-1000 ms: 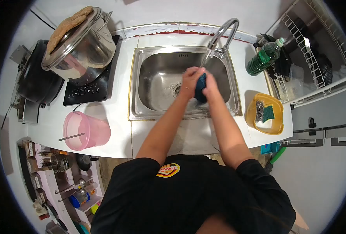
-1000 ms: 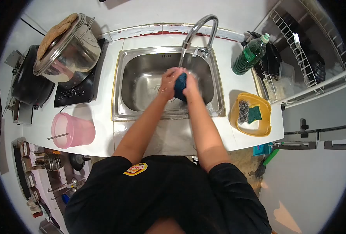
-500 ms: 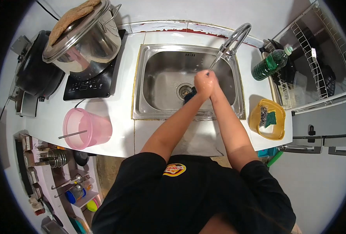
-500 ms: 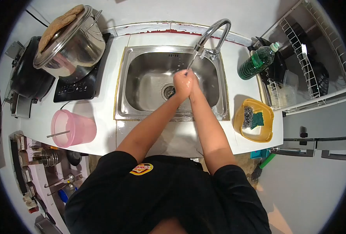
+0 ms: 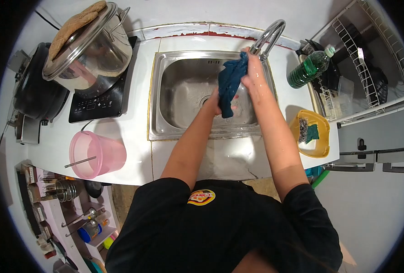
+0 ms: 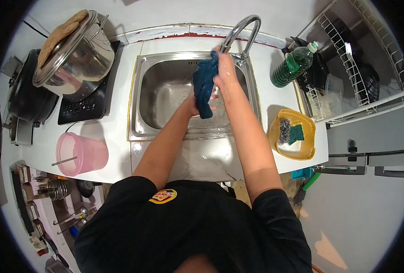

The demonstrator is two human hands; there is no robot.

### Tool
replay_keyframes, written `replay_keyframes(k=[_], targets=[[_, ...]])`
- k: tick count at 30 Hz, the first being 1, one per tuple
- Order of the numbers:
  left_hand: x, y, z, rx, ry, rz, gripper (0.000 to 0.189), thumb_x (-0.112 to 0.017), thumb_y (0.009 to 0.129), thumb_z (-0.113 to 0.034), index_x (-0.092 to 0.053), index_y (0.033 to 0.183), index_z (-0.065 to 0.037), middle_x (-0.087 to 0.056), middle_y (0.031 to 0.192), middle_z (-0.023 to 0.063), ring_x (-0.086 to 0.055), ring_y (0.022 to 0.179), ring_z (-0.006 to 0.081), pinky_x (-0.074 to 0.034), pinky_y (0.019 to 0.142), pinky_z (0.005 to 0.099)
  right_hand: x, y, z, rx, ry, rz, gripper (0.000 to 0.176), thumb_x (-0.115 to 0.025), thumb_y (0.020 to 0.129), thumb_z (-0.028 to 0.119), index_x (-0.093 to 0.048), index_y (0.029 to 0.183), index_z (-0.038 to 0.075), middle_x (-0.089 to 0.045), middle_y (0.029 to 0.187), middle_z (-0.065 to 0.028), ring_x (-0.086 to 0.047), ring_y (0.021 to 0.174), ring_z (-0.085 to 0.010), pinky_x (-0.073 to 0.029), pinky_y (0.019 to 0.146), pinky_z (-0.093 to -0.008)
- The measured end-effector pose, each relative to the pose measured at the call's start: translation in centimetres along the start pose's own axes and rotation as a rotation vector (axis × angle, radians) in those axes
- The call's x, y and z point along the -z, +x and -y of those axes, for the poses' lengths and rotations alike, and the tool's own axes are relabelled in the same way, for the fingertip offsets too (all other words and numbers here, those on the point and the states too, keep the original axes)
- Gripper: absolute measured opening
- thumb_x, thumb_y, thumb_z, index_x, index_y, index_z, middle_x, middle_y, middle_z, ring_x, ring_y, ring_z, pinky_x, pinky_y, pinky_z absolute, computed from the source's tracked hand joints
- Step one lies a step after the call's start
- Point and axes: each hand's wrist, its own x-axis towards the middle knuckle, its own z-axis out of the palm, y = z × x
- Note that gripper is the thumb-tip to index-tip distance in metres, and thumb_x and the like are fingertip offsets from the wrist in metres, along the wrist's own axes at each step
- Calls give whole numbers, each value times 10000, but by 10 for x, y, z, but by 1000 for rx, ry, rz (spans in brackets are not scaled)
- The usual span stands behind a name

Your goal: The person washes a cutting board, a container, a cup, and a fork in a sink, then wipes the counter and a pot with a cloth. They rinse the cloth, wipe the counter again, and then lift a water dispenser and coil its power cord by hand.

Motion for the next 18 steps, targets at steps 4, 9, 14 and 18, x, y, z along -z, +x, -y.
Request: replay_keyframes(k=[4,9,14,18], targets=[[14,31,-2,-302,41,-223,330,-550,848,-415,-631,998,-133,-611,836,24,-586,763,185,-491,650,352,59,-2,-31,-150,214,-71,289,-512,811,344,-617,938,106,-626,914,-105,-595,839,-241,-481,759,-409],[-42,19,26,-1042,1079,-819,284,-665,698,-308,-690,782,-37,-650,794,160,-616,726,345,-478,661,410,89,-13,-85,-312,483,116,372,-511,791,440,-583,1022,156,-592,882,-20,-565,866,-184,-442,854,-344],[-59,5,36,-1087,1165,-701,272,-640,713,-299,-690,777,-39,-651,816,163,-618,750,346,-485,686,416,154,18,-132,-487,1455,658,298,-483,823,409,-510,943,137,-513,810,-22,-522,821,-172,-442,768,-281],[-50,20,14,-861,1221,-783,265,-619,724,-292,-689,774,-41,-652,833,166,-620,769,347,-490,706,421,86,-6,-93,-401,584,38,196,-490,845,342,-530,891,156,-560,789,-34,-550,720,-182,-463,665,-317]])
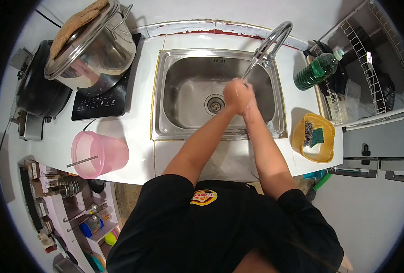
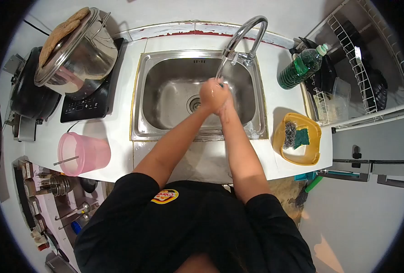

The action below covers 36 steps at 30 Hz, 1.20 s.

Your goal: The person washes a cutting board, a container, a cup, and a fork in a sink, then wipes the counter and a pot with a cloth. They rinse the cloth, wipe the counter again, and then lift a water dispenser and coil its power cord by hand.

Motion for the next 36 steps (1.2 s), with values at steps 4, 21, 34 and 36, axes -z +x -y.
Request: replay_keyframes(k=[4,21,34,36], targets=[[-5,30,37,41,96,97,236,-574,724,-224,-672,713,-9,-632,738,203,-623,717,368,-499,676,428,45,28,26,-155,-357,178,203,-524,839,279,-593,903,100,-621,784,-92,-602,649,-235,-498,587,-333],[168,190,143,-355,754,176,290,-651,745,-262,-632,992,-112,-533,1080,131,-508,1055,330,-454,863,439,-68,15,25,219,-1388,-146,210,-541,830,225,-629,856,35,-612,805,-51,-603,680,-152,-506,614,-263],[187,-80,71,117,654,329,275,-591,757,-264,-642,899,-34,-618,984,170,-523,988,362,-401,816,504,-98,5,36,109,-1252,-33,281,-539,874,223,-595,787,-38,-607,745,-130,-633,679,-229,-548,662,-332],[157,-58,73,-63,550,564,224,-616,746,-232,-648,844,-33,-640,883,179,-575,896,361,-434,825,436,-101,-1,37,166,-1177,76,263,-616,827,234,-607,805,-28,-617,745,-110,-632,651,-221,-541,605,-317]])
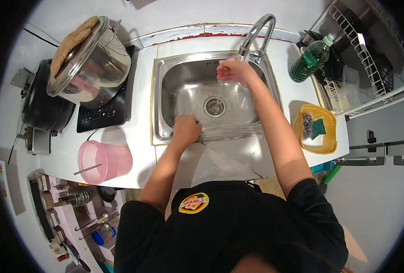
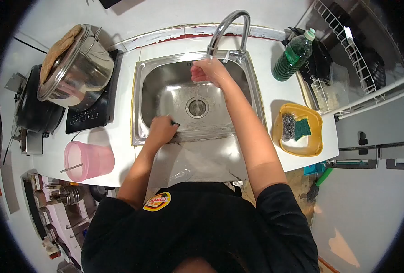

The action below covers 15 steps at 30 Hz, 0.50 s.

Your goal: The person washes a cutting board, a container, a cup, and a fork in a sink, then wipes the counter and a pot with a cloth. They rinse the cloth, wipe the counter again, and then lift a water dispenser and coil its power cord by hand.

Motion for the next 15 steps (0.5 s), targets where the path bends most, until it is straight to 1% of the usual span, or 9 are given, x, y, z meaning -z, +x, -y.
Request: replay_keyframes(k=[2,3,4,6,7,8,11,12,15], targets=[[1,41,-31,-139,-229,-33,167,-624,724,-163,-646,828,-34,-645,842,180,-595,851,349,-457,783,412,-7,-10,11,72,-14,90,268,-642,814,258,-619,802,-8,-620,731,-80,-627,696,-197,-519,639,-298],[0,68,-39,-303,-325,-21,155,-612,686,-85,-641,830,-35,-638,825,199,-600,817,358,-472,745,393,-7,-15,15,106,-22,132,270,-655,807,270,-624,800,1,-622,724,-65,-625,719,-184,-507,657,-289],[3,87,-54,-400,-311,-68,179,-599,701,-101,-665,844,-16,-649,821,189,-620,842,346,-492,774,406,1,-15,12,120,-159,190,294,-647,829,276,-609,1018,54,-612,961,-37,-574,920,-137,-422,869,-275],[6,132,-88,-195,-255,297,223,-621,676,-132,-662,861,-15,-658,827,170,-627,869,321,-491,783,412,7,-29,4,181,-230,81,390,-664,821,244,-541,1149,74,-565,1070,-50,-533,994,-134,-395,904,-287],[-8,166,-96,-553,184,293,238,-625,675,-151,-663,869,-19,-662,858,164,-631,862,308,-501,756,408,10,-35,-1,210,-266,29,455,-672,816,229,-507,1215,84,-542,1124,-57,-512,1031,-133,-381,921,-292],[-23,195,-100,-896,632,266,253,-628,675,-170,-663,878,-23,-666,889,158,-635,856,296,-511,730,405,18,-37,-8,172,-260,6,774,-735,751,169,-291,1382,114,-445,1267,-94,-458,1142,-182,-346,979,-320],[-3,218,-110,-817,83,336,270,-649,680,-217,-672,879,-35,-666,928,148,-638,835,279,-519,697,368,39,-48,-46,375,-39,-61,967,-787,678,144,-168,1421,129,-408,1313,-114,-392,1226,-227,-290,1035,-347],[38,185,-135,-324,100,357,316,-670,636,-104,-668,949,-56,-660,881,125,-626,770,210,-505,651,288,42,-49,-54,361,-109,-90,1072,-810,630,117,-98,1432,134,-397,1330,-122,-348,1267,-225,-248,1062,-348],[82,159,-127,-253,-611,508,303,-674,661,-124,-674,963,-94,-650,909,74,-605,744,146,-497,634,262,38,-38,-84,588,-443,-239,1060,-793,630,70,-97,1427,137,-366,1353,-112,-340,1266,-188,-279,1047,-332]])
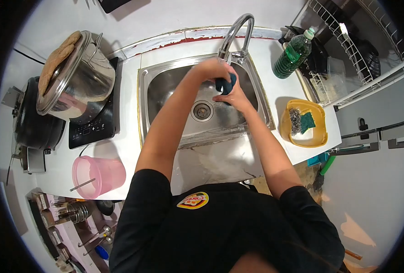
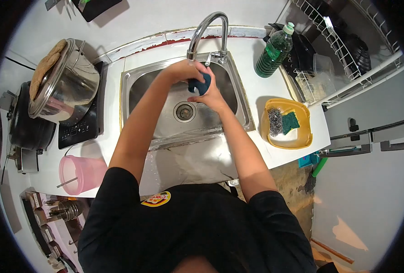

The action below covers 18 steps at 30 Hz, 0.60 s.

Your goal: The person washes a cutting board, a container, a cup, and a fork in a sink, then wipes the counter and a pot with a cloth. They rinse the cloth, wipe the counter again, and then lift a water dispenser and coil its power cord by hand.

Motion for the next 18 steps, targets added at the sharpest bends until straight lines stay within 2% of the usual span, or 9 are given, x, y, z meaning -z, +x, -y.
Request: replay_keyframes(k=[1,4,5,8,9,10,12,15,18], targets=[[6,-12,2,-59,-106,-3,320,-658,679,-126,-664,999,-110,-647,903,59,-599,731,128,-494,624,251,-7,-5,27,-65,-39,-143,758,-747,660,31,-362,1309,105,-513,1171,-75,-484,1085,-143,-394,924,-286],[30,-36,32,-91,-358,-87,372,-599,739,-163,-620,1111,-153,-625,952,50,-580,784,130,-487,665,280,-3,16,-10,-375,24,-95,339,-722,655,58,-578,961,70,-613,819,-25,-565,771,-114,-452,697,-269],[31,-31,65,-1,-405,-148,389,-571,764,-194,-598,1151,-164,-610,1012,71,-575,862,166,-485,726,331,-6,23,-5,-204,13,-116,114,-659,678,46,-577,757,40,-540,622,10,-491,600,-77,-415,578,-248],[2,-44,101,141,-651,-238,469,-452,833,-340,-497,1277,-196,-443,1298,147,-370,1211,370,-290,910,662,-9,44,44,-156,-214,42,231,-602,641,-28,-603,866,21,-598,737,-80,-578,691,-212,-459,695,-312],[-8,-41,108,191,-869,-186,529,-406,851,-450,-452,1312,-195,-272,1426,163,-117,1317,454,-54,869,788,-14,50,53,-13,-367,154,257,-593,628,-28,-609,881,18,-607,779,-107,-584,723,-254,-463,716,-330],[-17,-29,120,271,-1176,-109,576,-400,857,-503,-415,1332,-177,-240,1446,169,-172,1296,485,-110,853,798,-18,56,58,130,-517,265,285,-585,615,-28,-615,895,15,-615,821,-135,-591,756,-296,-467,737,-349],[-35,-28,111,173,-1438,47,560,-370,859,-551,-524,1224,-155,-459,1312,110,-411,1206,345,-269,843,746,-25,60,68,253,-674,439,313,-570,599,-31,-626,904,12,-623,888,-165,-593,820,-345,-472,769,-376],[-55,11,131,-81,-1669,45,460,-406,870,-499,-575,1112,-147,-569,1178,86,-560,1041,302,-447,829,580,-31,50,83,155,-683,570,287,-556,600,-46,-640,872,-7,-612,993,-175,-584,913,-349,-476,800,-365],[-63,68,176,-484,-1734,358,348,-489,854,-397,-593,1024,-111,-617,1078,76,-617,917,232,-514,774,401,-13,44,118,-34,-602,663,311,-546,653,-44,-643,940,28,-627,987,-150,-612,948,-306,-492,802,-344]])
